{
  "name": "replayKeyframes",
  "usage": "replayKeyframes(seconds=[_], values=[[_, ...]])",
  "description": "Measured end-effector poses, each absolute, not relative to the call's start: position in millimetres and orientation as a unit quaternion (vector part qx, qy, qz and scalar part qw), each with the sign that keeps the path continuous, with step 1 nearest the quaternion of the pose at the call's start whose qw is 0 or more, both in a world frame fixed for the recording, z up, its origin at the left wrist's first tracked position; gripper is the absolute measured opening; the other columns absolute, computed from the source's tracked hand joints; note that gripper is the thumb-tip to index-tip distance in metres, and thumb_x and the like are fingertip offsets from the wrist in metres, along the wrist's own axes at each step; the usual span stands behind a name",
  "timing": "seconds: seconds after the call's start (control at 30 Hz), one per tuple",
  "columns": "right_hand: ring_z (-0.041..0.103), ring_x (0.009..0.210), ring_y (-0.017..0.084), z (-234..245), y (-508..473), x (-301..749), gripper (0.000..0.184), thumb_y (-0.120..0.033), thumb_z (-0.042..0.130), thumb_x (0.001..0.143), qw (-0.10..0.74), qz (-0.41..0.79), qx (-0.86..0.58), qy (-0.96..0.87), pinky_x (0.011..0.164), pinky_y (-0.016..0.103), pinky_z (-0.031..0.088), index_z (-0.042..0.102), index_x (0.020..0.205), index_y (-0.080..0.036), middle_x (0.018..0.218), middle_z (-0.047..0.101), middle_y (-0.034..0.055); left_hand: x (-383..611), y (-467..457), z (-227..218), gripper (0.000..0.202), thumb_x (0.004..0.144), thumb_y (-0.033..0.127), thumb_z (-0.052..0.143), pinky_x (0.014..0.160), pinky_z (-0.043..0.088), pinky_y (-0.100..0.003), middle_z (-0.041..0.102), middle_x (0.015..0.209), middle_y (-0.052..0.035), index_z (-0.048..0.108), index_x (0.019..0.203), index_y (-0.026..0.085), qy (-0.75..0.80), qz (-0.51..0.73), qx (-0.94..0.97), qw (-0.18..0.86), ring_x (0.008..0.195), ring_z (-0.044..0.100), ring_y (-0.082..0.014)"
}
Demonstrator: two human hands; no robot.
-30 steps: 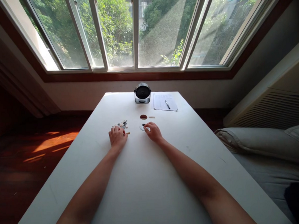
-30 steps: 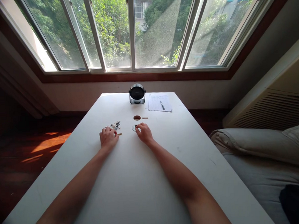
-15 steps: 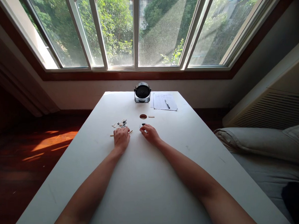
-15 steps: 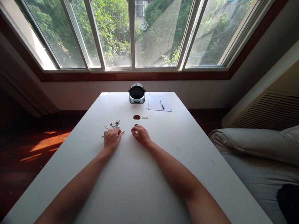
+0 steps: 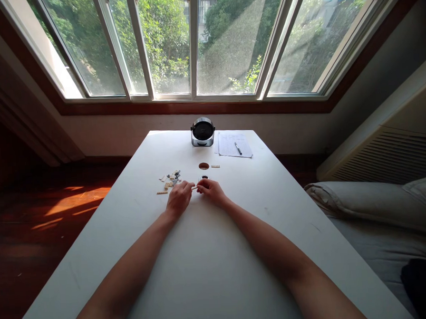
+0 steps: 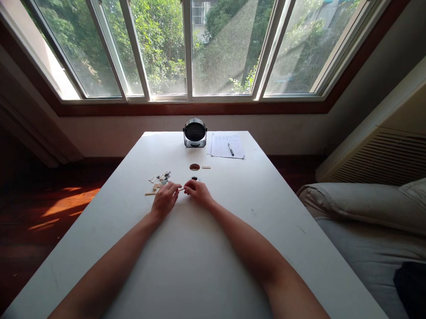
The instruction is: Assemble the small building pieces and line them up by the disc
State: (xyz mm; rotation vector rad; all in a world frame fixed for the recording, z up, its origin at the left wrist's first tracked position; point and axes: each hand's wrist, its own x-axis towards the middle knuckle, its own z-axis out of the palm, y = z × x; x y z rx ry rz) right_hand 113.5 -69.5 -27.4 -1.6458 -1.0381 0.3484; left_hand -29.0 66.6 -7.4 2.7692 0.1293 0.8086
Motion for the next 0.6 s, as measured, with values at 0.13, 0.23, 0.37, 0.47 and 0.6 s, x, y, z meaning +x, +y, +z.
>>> replayKeyframes(seconds=[0.13, 0.23, 0.37, 0.47, 0.6], values=[[0.064, 0.073, 0.017, -30.7, -68.4, 118.3, 0.018, -0.036, 0.064, 0.083, 0.602, 0.182, -0.652, -0.423, 0.071, 0.030, 0.049, 0.063, 0.091, -0.021, 0.077, 0.068, 0.0009, -29.9, 67.6, -7.9, 0.019, 0.095, 0.020, 0.049, 0.083, 0.043, -0.034, 0.064, 0.107, -0.0062, 0.061, 0.110, 0.023, 0.054, 0.282, 0.944, 0.162, 0.090, 0.059, -0.0205], [0.064, 0.075, 0.017, -30.6, -67.6, 119.6, 0.020, -0.038, 0.067, 0.081, 0.623, 0.197, -0.629, -0.421, 0.069, 0.030, 0.049, 0.062, 0.090, -0.021, 0.079, 0.067, 0.0013, -30.4, 69.5, -6.6, 0.018, 0.097, 0.026, 0.047, 0.086, 0.040, -0.037, 0.066, 0.099, -0.0064, 0.064, 0.102, 0.023, 0.073, 0.282, 0.942, 0.166, 0.091, 0.060, -0.0224], [0.064, 0.079, 0.018, -27.1, -67.9, 117.1, 0.023, -0.041, 0.068, 0.080, 0.623, 0.194, -0.625, -0.429, 0.071, 0.031, 0.049, 0.061, 0.088, -0.021, 0.083, 0.067, 0.0022, -30.8, 70.2, -4.2, 0.022, 0.098, 0.030, 0.045, 0.089, 0.037, -0.039, 0.069, 0.091, -0.0069, 0.067, 0.099, 0.022, 0.094, 0.275, 0.942, 0.167, 0.091, 0.061, -0.0243], [0.063, 0.078, 0.017, -24.7, -68.8, 115.4, 0.026, -0.044, 0.070, 0.079, 0.616, 0.187, -0.635, -0.427, 0.072, 0.031, 0.049, 0.061, 0.088, -0.021, 0.083, 0.067, 0.0021, -31.3, 69.1, -2.3, 0.023, 0.097, 0.030, 0.046, 0.089, 0.036, -0.039, 0.070, 0.089, -0.0073, 0.068, 0.098, 0.022, 0.097, 0.277, 0.939, 0.179, 0.089, 0.061, -0.0244], [0.063, 0.076, 0.017, -24.9, -69.4, 115.2, 0.026, -0.044, 0.068, 0.081, 0.619, 0.209, -0.628, -0.423, 0.072, 0.032, 0.050, 0.061, 0.092, -0.021, 0.080, 0.068, 0.0021, -31.8, 68.3, -1.0, 0.020, 0.095, 0.028, 0.049, 0.091, 0.035, -0.039, 0.071, 0.091, -0.0069, 0.068, 0.096, 0.022, 0.092, 0.290, 0.932, 0.198, 0.089, 0.061, -0.0241]])
